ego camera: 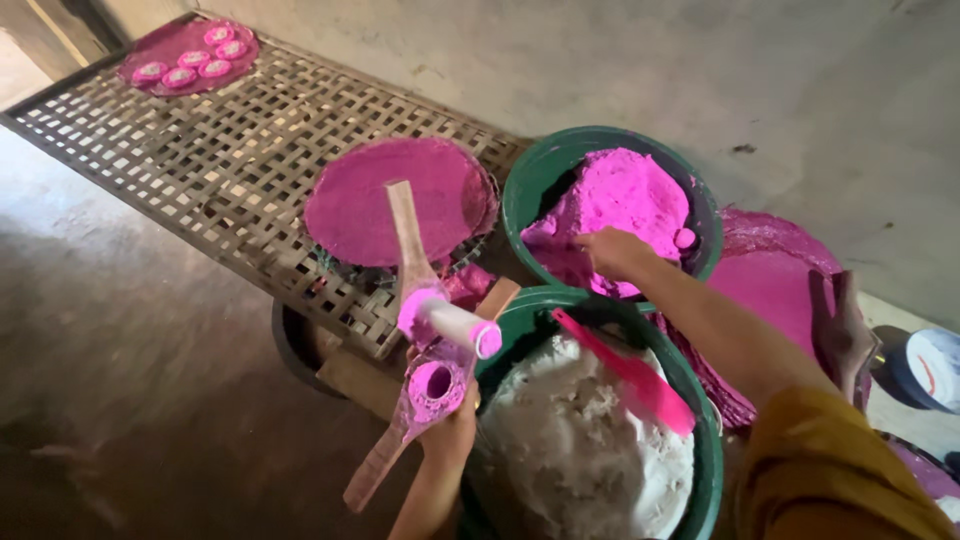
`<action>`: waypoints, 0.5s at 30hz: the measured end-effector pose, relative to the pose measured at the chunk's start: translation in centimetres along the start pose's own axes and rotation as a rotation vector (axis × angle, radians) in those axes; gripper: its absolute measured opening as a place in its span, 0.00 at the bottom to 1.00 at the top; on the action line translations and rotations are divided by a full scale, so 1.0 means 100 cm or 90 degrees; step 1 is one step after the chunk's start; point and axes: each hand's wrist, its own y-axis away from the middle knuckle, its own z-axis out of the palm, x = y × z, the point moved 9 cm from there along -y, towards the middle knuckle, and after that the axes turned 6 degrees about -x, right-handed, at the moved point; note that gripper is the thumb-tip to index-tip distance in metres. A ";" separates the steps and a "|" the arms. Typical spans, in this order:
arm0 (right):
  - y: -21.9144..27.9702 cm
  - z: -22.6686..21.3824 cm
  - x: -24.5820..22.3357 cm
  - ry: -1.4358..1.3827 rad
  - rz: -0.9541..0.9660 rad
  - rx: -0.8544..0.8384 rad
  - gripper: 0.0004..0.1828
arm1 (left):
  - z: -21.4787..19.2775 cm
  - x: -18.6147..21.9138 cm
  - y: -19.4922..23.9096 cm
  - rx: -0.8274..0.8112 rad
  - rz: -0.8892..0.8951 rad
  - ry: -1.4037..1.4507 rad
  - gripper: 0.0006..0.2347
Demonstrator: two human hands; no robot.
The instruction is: The person prepares and presses dough using a traditional wooden mold to create decorative food items. The person scoops white and pink flour mixtures into the mold and uses a press to extrude the dough onto woven trays.
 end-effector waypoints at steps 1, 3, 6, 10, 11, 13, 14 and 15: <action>0.013 -0.010 -0.004 -0.045 -0.020 0.040 0.25 | -0.001 -0.003 0.001 0.010 0.003 0.005 0.15; 0.038 -0.035 -0.006 -0.111 -0.019 0.101 0.22 | -0.007 -0.009 -0.001 0.031 0.005 0.013 0.14; 0.075 -0.088 0.013 -0.155 0.031 0.127 0.18 | -0.017 0.021 -0.014 0.021 0.244 -0.165 0.10; 0.101 -0.114 0.009 -0.089 -0.061 0.160 0.16 | -0.035 0.008 -0.035 0.029 0.156 -0.265 0.12; 0.096 -0.107 0.011 -0.083 -0.058 0.135 0.19 | -0.028 0.002 -0.040 0.011 0.091 -0.299 0.13; 0.072 -0.082 0.008 -0.068 -0.056 0.087 0.26 | -0.011 0.006 -0.043 0.000 0.078 -0.198 0.14; 0.059 -0.071 0.015 0.011 -0.014 0.080 0.19 | -0.001 0.008 -0.044 -0.003 0.073 -0.147 0.14; 0.044 -0.050 0.017 0.085 0.025 0.065 0.14 | 0.004 0.018 -0.038 0.001 0.122 -0.167 0.16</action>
